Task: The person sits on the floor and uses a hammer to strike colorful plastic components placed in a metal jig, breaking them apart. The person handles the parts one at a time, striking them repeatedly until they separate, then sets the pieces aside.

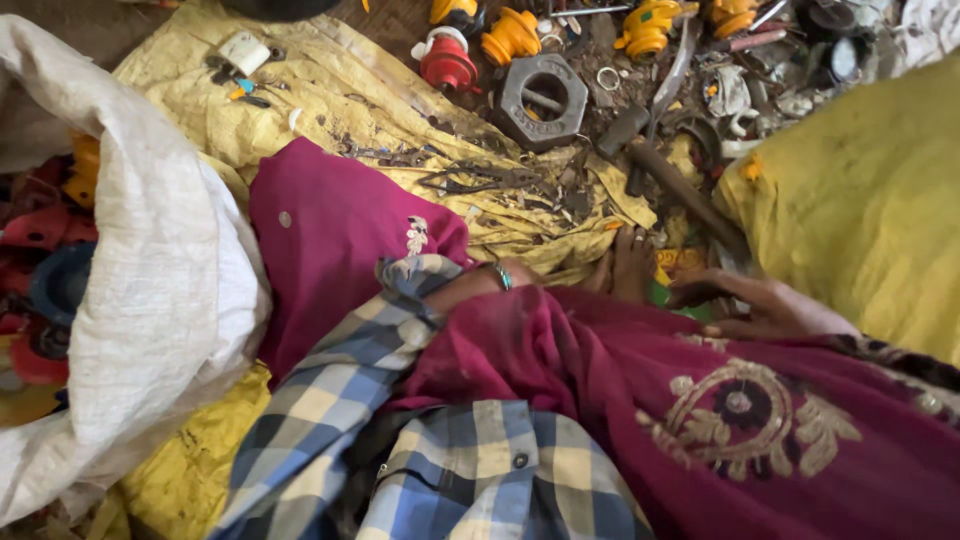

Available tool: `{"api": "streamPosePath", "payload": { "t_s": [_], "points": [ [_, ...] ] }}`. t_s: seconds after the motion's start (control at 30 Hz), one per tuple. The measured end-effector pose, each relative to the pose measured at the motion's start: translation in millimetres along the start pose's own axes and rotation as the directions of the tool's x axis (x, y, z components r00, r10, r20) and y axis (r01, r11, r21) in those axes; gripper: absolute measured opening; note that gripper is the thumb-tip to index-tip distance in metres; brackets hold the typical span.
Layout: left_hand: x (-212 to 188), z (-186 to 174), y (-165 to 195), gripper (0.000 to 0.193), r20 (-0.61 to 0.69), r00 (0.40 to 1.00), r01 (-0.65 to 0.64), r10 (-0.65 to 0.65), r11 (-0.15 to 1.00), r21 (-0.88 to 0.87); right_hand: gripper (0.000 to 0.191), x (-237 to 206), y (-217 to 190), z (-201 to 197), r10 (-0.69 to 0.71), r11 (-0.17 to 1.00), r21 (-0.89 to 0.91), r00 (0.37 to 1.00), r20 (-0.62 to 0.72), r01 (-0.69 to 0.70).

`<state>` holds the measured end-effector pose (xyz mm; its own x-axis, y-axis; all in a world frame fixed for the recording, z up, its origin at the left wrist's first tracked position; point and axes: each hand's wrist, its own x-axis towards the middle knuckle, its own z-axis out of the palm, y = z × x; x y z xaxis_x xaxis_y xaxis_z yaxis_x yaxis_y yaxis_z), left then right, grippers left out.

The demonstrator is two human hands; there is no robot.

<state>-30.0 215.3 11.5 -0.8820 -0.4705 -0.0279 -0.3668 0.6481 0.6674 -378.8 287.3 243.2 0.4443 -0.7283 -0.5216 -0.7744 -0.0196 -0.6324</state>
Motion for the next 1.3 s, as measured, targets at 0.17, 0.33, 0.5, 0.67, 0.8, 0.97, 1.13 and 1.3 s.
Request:
{"api": "streamPosePath", "payload": {
  "t_s": [0.17,0.33,0.5,0.67,0.8,0.97,1.13,1.3],
  "points": [
    [-16,-4,1,0.056,-0.020,0.994,0.106,-0.105,0.993,0.057,0.057,-23,13,1,0.003,0.999,0.034,1.000,-0.016,-0.002],
    [-24,-7,4,0.053,-0.048,0.987,0.158,-0.154,0.983,0.092,0.058,-38,15,-4,-0.192,0.981,-0.046,0.980,-0.062,0.189],
    [-32,-10,12,0.051,-0.072,0.980,0.193,-0.186,0.975,0.110,0.062,-50,-6,0,0.118,0.984,-0.123,0.989,-0.094,-0.129],
    [-34,-13,13,0.050,-0.080,0.973,0.226,-0.217,0.965,0.130,0.060,-57,-39,6,0.043,0.989,-0.142,0.998,-0.049,-0.050],
    [-34,-12,13,0.049,-0.090,0.969,0.242,-0.231,0.961,0.132,0.065,-55,-54,3,-0.026,0.980,-0.196,0.999,0.026,0.031],
    [-37,-6,18,0.050,-0.085,0.961,0.272,-0.262,0.952,0.138,0.057,-29,-54,-6,-0.240,0.964,-0.098,0.968,0.067,0.246],
    [-24,-9,12,0.051,-0.093,0.949,0.312,-0.302,0.941,0.134,0.055,14,-36,-19,-0.349,0.935,-0.051,0.935,0.066,0.352],
    [-12,-19,0,0.053,-0.123,0.927,0.367,-0.353,0.922,0.121,0.059,37,-4,-40,-0.241,0.961,-0.138,0.970,0.004,0.240]
  ]
}}
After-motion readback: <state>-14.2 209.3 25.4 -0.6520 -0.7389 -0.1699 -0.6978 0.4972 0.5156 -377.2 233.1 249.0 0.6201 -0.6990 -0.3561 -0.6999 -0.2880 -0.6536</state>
